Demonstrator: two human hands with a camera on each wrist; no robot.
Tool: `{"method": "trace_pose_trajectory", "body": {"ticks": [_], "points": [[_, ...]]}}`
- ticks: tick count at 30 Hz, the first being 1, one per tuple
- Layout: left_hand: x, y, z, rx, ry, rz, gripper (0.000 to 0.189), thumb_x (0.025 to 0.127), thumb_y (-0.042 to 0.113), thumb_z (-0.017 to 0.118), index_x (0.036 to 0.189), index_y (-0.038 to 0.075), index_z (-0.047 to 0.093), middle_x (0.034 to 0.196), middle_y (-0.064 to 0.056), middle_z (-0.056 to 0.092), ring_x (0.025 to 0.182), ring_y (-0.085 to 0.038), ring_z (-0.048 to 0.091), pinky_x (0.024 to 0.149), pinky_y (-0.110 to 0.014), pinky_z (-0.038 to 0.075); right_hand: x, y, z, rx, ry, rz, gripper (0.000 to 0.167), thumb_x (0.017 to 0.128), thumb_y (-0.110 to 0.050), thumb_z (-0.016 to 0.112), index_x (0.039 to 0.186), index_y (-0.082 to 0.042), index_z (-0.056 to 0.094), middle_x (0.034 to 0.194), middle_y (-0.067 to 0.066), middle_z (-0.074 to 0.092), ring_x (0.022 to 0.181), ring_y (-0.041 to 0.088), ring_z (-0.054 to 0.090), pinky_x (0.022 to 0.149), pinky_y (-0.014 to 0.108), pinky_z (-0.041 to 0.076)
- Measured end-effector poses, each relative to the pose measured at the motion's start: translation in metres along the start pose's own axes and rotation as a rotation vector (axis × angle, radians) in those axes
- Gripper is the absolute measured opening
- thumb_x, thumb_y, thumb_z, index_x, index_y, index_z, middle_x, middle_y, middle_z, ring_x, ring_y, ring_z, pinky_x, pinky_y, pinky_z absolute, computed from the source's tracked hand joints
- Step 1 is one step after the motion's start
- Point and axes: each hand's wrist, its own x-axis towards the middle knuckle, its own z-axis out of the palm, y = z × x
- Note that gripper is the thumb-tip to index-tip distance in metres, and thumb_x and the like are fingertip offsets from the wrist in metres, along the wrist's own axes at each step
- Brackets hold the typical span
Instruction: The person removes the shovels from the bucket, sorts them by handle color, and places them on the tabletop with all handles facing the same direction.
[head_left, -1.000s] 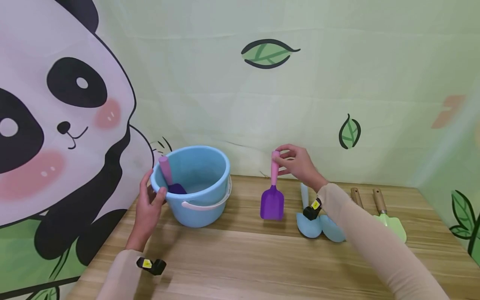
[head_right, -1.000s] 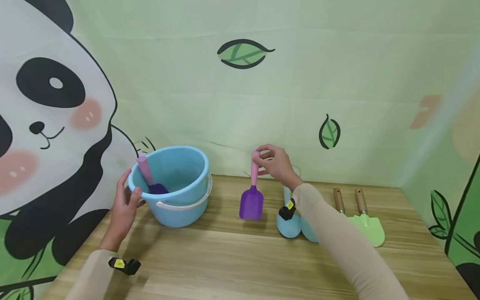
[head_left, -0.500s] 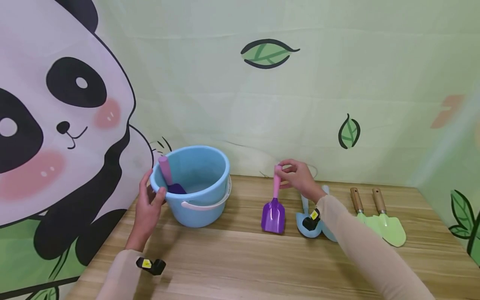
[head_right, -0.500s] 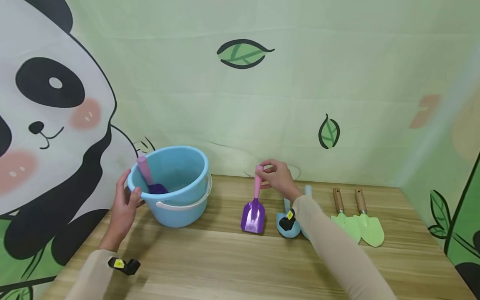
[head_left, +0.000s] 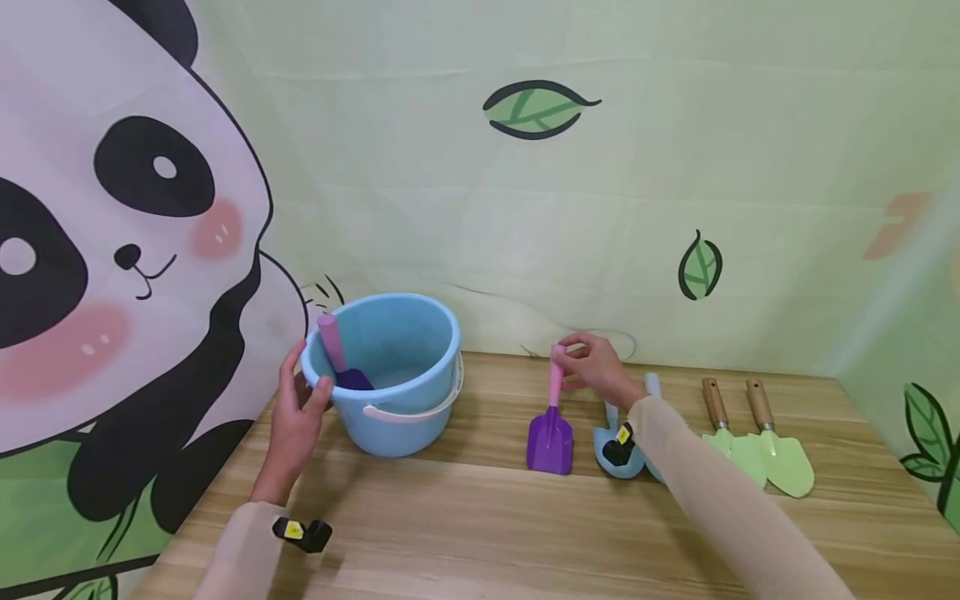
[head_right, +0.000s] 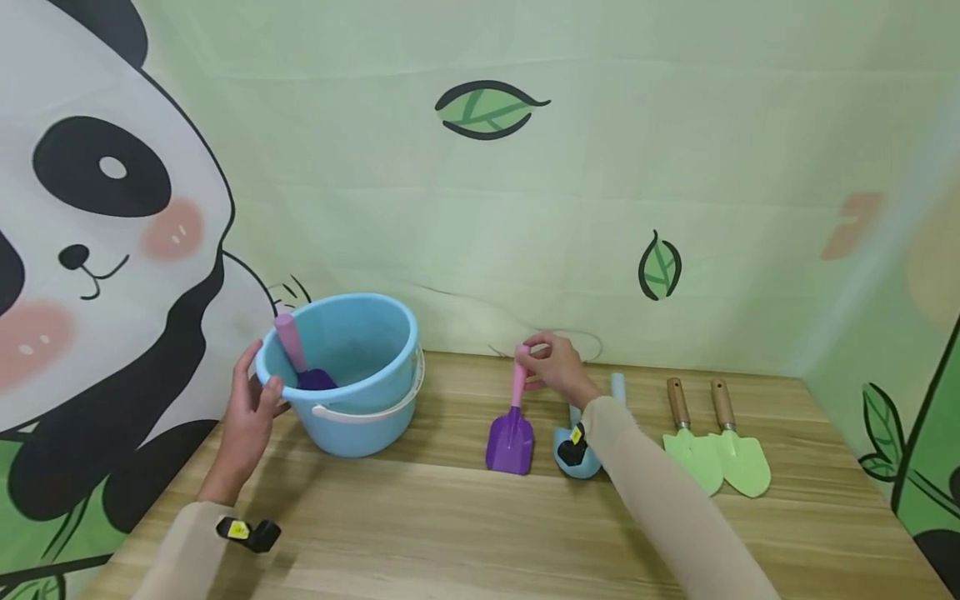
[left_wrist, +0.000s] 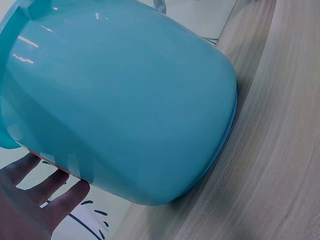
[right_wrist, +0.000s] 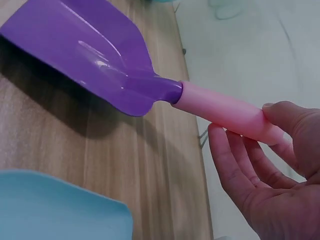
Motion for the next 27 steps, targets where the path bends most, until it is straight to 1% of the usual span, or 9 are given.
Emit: {"method": "trace_pose_trajectory", "body": {"ticks": [3,5,10,13,17,21,27], "points": [[0.000,0.000,0.000,0.005,0.004,0.000,0.068,0.107,0.028,0.053,0.164,0.034,0.016,0.163,-0.011,0.034,0.144,-0.038,0.041,0.102,-0.049,0.048,0.001,0.004,0.000,-0.016,-0.011,0.012,0.039,0.099,-0.013,0.069,0.134,-0.003,0.055,0.119,0.026,0.061,0.097,0.036,0.071,0.084,0.052,0.061],[0.000,0.000,0.000,0.008,0.004,0.000,0.067,0.108,0.027,0.053,0.164,0.034,0.016,0.163,-0.011,0.034,0.144,-0.038,0.041,0.102,-0.047,0.049,0.002,0.006,0.000,-0.027,-0.021,0.021,0.038,0.100,-0.013,0.069,0.134,-0.003,0.055,0.120,0.026,0.060,0.095,0.035,0.072,0.082,0.050,0.061],[0.000,0.000,0.000,0.005,0.002,0.003,0.068,0.107,0.028,0.053,0.164,0.034,0.016,0.164,-0.010,0.033,0.145,-0.038,0.040,0.102,-0.052,0.047,0.002,0.013,0.001,-0.056,-0.036,0.058,0.039,0.100,-0.015,0.069,0.134,-0.003,0.055,0.125,0.028,0.060,0.091,0.033,0.073,0.078,0.044,0.063],[0.000,0.000,0.000,0.006,0.001,0.009,0.068,0.108,0.027,0.053,0.164,0.034,0.016,0.164,-0.010,0.033,0.145,-0.038,0.040,0.102,-0.051,0.048,0.002,0.015,0.002,-0.061,-0.030,0.073,0.039,0.099,-0.014,0.069,0.134,-0.002,0.055,0.127,0.029,0.059,0.090,0.031,0.073,0.077,0.042,0.063],[0.000,0.000,0.000,0.007,-0.001,0.014,0.067,0.108,0.026,0.053,0.164,0.033,0.016,0.164,-0.009,0.033,0.146,-0.037,0.039,0.102,-0.049,0.048,0.001,0.014,0.002,-0.065,-0.023,0.081,0.040,0.099,-0.013,0.069,0.134,-0.001,0.056,0.127,0.029,0.060,0.089,0.030,0.073,0.077,0.042,0.063],[-0.001,0.001,0.000,-0.001,-0.003,0.011,0.067,0.108,0.027,0.052,0.164,0.034,0.016,0.165,-0.008,0.032,0.146,-0.037,0.038,0.103,-0.054,0.046,0.001,0.013,0.002,-0.062,-0.027,0.082,0.040,0.099,-0.012,0.069,0.135,0.000,0.055,0.128,0.030,0.059,0.090,0.031,0.073,0.077,0.042,0.063],[-0.001,0.001,0.000,-0.012,-0.004,0.009,0.068,0.108,0.027,0.053,0.164,0.033,0.016,0.164,-0.009,0.032,0.146,-0.037,0.038,0.103,-0.055,0.045,0.001,0.013,0.002,-0.078,-0.046,0.085,0.042,0.100,-0.012,0.067,0.137,0.000,0.053,0.133,0.031,0.057,0.093,0.031,0.072,0.076,0.041,0.063]]}}
